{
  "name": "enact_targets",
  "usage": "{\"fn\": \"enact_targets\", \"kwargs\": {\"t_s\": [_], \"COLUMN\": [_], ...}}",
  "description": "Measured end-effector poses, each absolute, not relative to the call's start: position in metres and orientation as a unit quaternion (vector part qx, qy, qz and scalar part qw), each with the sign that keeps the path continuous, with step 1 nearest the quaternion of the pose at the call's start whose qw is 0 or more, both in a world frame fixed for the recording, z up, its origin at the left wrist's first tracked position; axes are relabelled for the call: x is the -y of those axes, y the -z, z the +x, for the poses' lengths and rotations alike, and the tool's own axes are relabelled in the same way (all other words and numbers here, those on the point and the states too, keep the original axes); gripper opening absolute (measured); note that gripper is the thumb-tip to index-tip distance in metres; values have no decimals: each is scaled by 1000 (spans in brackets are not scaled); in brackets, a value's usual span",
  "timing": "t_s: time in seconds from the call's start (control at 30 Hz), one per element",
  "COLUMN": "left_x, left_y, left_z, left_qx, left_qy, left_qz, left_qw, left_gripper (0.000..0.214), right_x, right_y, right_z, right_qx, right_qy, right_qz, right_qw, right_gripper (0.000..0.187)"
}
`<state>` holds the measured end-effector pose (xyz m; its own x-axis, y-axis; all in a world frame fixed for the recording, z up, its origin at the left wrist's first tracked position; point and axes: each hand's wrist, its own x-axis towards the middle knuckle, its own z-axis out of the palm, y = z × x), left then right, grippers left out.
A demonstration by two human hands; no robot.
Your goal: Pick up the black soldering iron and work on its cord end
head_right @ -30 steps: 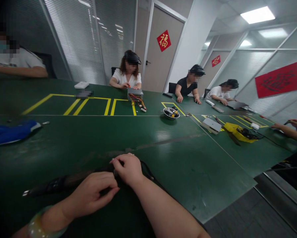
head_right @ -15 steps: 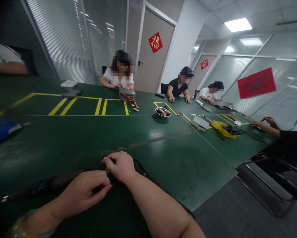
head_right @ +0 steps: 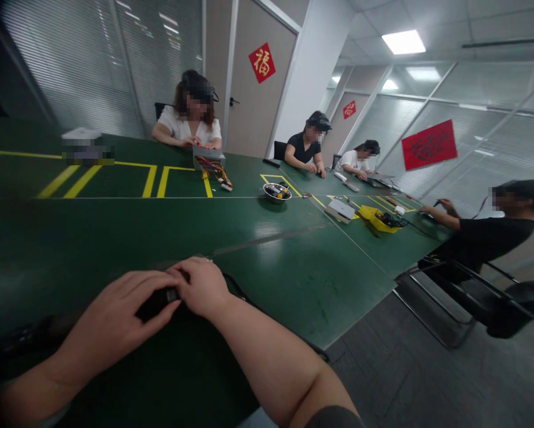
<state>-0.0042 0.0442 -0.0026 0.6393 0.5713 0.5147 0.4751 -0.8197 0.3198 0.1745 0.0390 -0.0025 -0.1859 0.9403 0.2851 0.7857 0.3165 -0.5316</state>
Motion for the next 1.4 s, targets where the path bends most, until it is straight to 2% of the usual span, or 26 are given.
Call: {"fn": "enact_targets", "kwargs": {"t_s": [0.1,0.17,0.27,0.4,0.53,0.63,0.77,0.97,1.07,1.13,1.3,1.4], "left_x": [-51,-54,-57,-57,-59,-57,-48,-38,-40,-41,-39,-38], "left_y": [11,18,25,26,23,19,15,14,14,14,12,11], "left_z": [-2,-2,-2,-3,-6,-7,-3,3,2,1,3,4], "left_qx": [-330,-343,-348,-360,-367,-366,-369,-388,-387,-375,-345,-343], "left_qy": [-272,-245,-218,-209,-196,-189,-191,-204,-206,-209,-207,-200], "left_qz": [903,907,911,909,909,911,910,899,898,903,915,918], "left_qw": [37,28,23,19,19,15,-11,-14,-14,-15,-11,-19], "left_gripper": [54,54,50,50,51,52,46,41,47,52,40,35], "right_x": [-35,-32,-26,-18,-17,-17,-11,3,0,-3,-8,-11], "right_y": [-6,-13,-22,-27,-23,-18,-14,-18,-19,-18,-10,-5], "right_z": [185,196,216,240,257,264,262,251,250,249,234,225], "right_qx": [746,726,723,771,801,784,753,660,655,669,698,697], "right_qy": [-46,-29,-82,-203,-225,-191,-153,-88,-112,-110,-118,-142], "right_qz": [-617,-656,-672,-599,-549,-585,-634,-745,-747,-733,-690,-679], "right_qw": [247,206,137,74,81,85,91,49,34,54,151,181], "right_gripper": [19,21,28,35,37,43,39,57,32,20,27,24]}}
